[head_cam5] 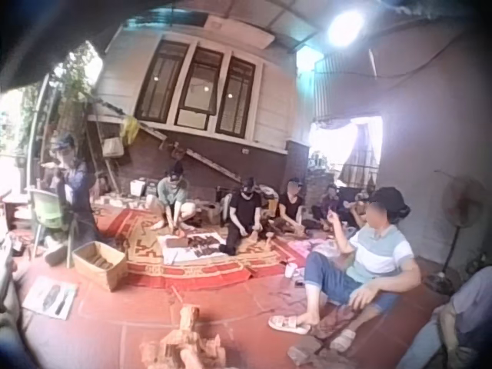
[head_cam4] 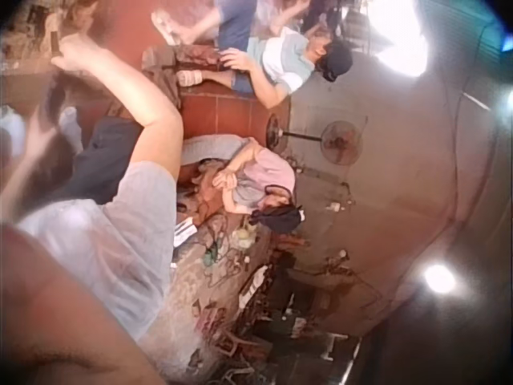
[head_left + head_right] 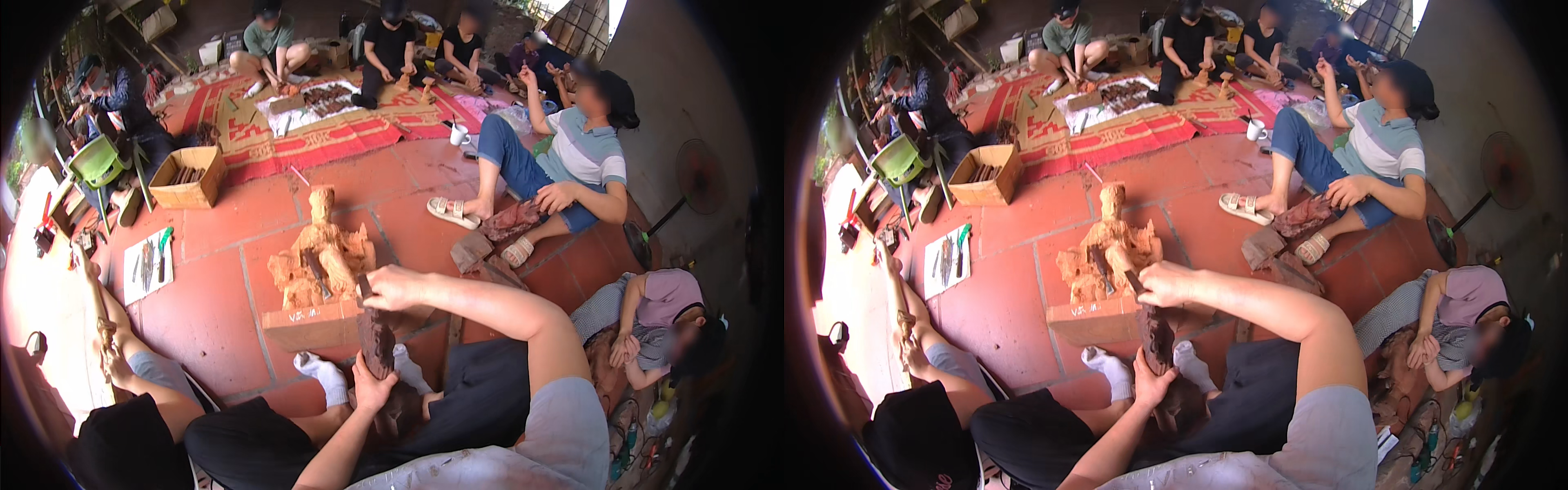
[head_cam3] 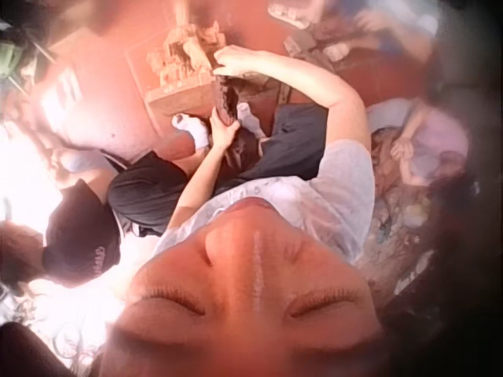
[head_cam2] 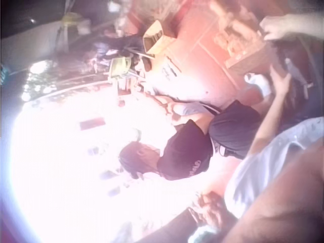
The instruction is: The person sits on the floor and carves a dark piece of wood using a small knife. They hold the wood with one hand and carefully shape it with the other, occasionally rotating the piece to access different sides.
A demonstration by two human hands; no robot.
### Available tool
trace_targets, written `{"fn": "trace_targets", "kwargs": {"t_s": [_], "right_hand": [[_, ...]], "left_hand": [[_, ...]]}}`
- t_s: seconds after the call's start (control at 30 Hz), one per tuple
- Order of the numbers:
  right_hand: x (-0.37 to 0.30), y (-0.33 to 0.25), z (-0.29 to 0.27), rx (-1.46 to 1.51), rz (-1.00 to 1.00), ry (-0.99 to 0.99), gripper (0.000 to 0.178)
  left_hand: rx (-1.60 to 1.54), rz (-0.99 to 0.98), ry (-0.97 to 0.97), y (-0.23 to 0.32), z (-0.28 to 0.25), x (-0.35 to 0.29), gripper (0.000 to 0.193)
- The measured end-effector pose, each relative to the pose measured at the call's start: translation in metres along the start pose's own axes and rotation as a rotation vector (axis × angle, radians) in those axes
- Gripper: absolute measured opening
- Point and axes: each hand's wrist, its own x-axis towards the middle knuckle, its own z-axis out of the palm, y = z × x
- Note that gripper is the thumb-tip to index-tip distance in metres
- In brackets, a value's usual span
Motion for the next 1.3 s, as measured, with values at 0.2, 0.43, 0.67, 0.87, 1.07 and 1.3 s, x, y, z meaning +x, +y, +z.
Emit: {"fn": "trace_targets", "kwargs": {"t_s": [0.2,0.43,0.67,0.87,1.07,1.3], "right_hand": [[0.002,-0.009,-0.009,-0.004,0.167,-0.095,0.029],[0.004,-0.007,-0.001,-0.092,0.008,-0.018,0.025],[-0.002,-0.010,0.001,-0.015,0.075,0.058,0.025],[-0.001,-0.001,0.003,0.000,0.130,-0.004,0.033],[-0.009,-0.010,0.005,-0.114,0.047,0.061,0.029],[-0.007,-0.015,-0.007,0.008,0.174,0.006,0.031]], "left_hand": [[-0.012,0.019,-0.011,-0.005,0.003,0.005,0.103],[-0.002,0.018,-0.006,-0.003,-0.001,0.005,0.104],[-0.025,0.050,0.008,-0.007,0.004,0.004,0.100],[0.004,0.029,-0.003,-0.006,0.003,0.004,0.104],[0.012,0.032,-0.006,-0.009,0.004,0.006,0.104],[0.013,0.032,0.005,-0.006,0.003,0.004,0.104]]}}
